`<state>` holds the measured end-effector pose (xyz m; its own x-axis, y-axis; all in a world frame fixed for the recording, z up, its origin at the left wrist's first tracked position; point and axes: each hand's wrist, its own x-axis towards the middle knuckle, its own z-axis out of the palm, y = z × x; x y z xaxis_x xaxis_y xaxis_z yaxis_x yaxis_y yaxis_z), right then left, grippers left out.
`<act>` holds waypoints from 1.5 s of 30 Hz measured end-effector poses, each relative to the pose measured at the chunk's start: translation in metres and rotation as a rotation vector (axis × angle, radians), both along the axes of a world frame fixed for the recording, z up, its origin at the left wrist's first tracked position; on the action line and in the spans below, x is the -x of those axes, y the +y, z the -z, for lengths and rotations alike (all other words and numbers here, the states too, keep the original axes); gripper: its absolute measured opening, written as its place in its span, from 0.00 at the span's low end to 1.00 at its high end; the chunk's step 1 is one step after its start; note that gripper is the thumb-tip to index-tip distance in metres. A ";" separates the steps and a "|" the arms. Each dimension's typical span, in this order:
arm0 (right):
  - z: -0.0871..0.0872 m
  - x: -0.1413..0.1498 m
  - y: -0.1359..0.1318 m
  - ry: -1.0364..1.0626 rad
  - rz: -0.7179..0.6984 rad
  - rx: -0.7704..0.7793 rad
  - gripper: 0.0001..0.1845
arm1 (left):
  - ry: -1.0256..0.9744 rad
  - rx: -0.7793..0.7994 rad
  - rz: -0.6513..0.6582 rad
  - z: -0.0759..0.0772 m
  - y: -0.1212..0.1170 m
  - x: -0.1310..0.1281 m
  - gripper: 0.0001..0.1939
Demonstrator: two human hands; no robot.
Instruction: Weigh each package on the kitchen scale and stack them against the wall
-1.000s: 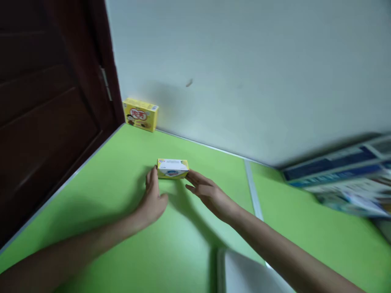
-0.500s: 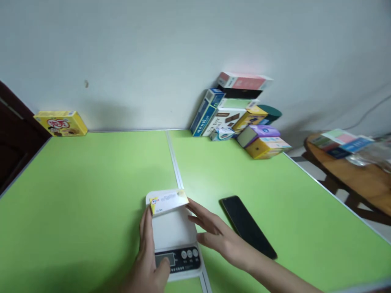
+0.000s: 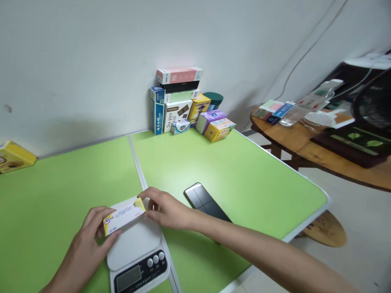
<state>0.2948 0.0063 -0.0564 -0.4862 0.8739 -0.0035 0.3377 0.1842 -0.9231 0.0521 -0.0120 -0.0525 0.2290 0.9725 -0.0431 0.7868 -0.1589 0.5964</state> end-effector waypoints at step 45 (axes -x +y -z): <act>0.073 -0.191 0.218 0.375 0.943 -0.199 0.28 | -0.297 -0.158 0.229 0.040 0.249 -0.300 0.40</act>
